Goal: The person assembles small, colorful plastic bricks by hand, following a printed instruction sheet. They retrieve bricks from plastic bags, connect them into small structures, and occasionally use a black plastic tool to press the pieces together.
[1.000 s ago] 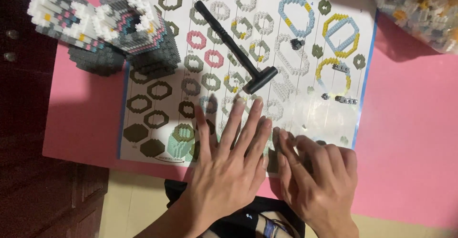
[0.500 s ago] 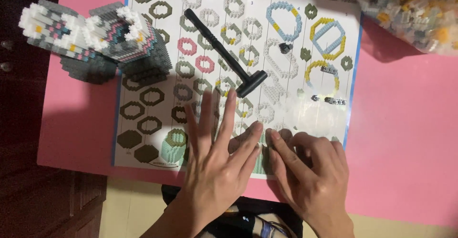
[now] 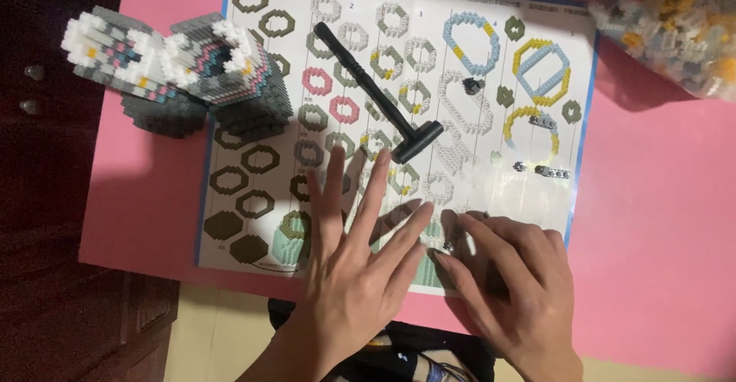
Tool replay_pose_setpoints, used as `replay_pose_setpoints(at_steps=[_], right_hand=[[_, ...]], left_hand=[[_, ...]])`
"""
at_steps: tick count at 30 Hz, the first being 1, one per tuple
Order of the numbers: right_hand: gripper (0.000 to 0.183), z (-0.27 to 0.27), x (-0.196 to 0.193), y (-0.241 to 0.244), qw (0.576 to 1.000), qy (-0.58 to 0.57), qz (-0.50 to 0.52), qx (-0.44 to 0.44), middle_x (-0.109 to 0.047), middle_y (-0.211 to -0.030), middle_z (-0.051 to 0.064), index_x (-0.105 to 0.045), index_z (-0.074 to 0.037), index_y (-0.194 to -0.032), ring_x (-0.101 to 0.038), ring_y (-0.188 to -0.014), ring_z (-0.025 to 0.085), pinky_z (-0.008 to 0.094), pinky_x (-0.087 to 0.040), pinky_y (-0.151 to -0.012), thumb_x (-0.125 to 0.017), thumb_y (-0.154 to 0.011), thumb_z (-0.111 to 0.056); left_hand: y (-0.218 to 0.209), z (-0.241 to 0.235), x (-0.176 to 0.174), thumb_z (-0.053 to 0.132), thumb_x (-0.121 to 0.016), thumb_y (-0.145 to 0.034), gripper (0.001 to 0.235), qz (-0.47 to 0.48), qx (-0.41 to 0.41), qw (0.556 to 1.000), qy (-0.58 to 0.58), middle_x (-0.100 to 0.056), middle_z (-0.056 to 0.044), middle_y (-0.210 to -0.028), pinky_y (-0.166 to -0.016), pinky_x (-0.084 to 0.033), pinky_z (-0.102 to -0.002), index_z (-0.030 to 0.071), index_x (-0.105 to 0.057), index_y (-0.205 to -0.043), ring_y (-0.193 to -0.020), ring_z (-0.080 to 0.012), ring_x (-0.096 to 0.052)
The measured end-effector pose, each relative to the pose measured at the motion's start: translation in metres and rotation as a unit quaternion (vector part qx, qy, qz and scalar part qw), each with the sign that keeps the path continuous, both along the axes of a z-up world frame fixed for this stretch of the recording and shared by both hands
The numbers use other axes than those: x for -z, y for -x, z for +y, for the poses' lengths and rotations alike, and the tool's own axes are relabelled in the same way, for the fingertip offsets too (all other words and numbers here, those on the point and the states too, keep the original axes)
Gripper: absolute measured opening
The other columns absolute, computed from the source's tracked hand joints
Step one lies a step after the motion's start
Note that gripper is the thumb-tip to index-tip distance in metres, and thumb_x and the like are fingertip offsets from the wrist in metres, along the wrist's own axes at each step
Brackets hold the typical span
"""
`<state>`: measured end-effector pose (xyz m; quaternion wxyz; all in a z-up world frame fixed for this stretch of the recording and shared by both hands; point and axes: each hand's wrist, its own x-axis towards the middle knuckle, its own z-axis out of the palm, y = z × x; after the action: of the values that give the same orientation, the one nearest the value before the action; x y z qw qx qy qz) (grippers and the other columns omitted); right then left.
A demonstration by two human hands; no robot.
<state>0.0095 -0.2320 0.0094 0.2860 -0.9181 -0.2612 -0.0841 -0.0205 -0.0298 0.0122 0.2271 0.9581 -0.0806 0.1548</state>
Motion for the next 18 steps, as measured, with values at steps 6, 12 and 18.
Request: replay_pose_setpoints(at_steps=[6,12,18], right_hand=[[0.039,0.000,0.001,0.000,1.000,-0.001,0.004,0.002,-0.073,-0.114,0.012,-0.072,-0.005,-0.126,-0.066,-0.094,0.022,0.036,-0.047,-0.088,-0.079,-0.094,-0.027],[0.036,0.002,0.000,0.001,1.000,0.001,0.003,0.011,-0.073,-0.112,0.012,-0.074,-0.004,-0.125,-0.066,-0.093,0.021,0.036,-0.048,-0.089,-0.079,-0.095,-0.023],[0.033,0.004,-0.001,0.002,1.000,0.004,0.001,0.023,-0.073,-0.112,0.013,-0.074,-0.003,-0.124,-0.067,-0.095,0.022,0.037,-0.049,-0.090,-0.078,-0.096,-0.021]], left_hand=[[-0.026,0.016,-0.002,0.044,-0.071,-0.108,0.053,-0.003,0.019,1.000,-0.010,-0.041,-0.015,-0.165,-0.133,-0.030,-0.074,0.013,-0.059,-0.149,-0.158,-0.0450,-0.037],[-0.058,0.023,0.000,0.049,-0.064,-0.109,0.066,0.046,0.075,0.992,-0.092,-0.042,-0.014,-0.168,-0.133,-0.021,-0.067,0.012,-0.047,-0.161,-0.161,-0.0339,-0.030],[-0.057,0.029,0.000,0.019,-0.083,-0.102,0.063,0.030,0.089,0.995,-0.025,-0.039,-0.016,-0.168,-0.135,-0.030,-0.058,0.005,-0.053,-0.156,-0.160,-0.0350,-0.033]])
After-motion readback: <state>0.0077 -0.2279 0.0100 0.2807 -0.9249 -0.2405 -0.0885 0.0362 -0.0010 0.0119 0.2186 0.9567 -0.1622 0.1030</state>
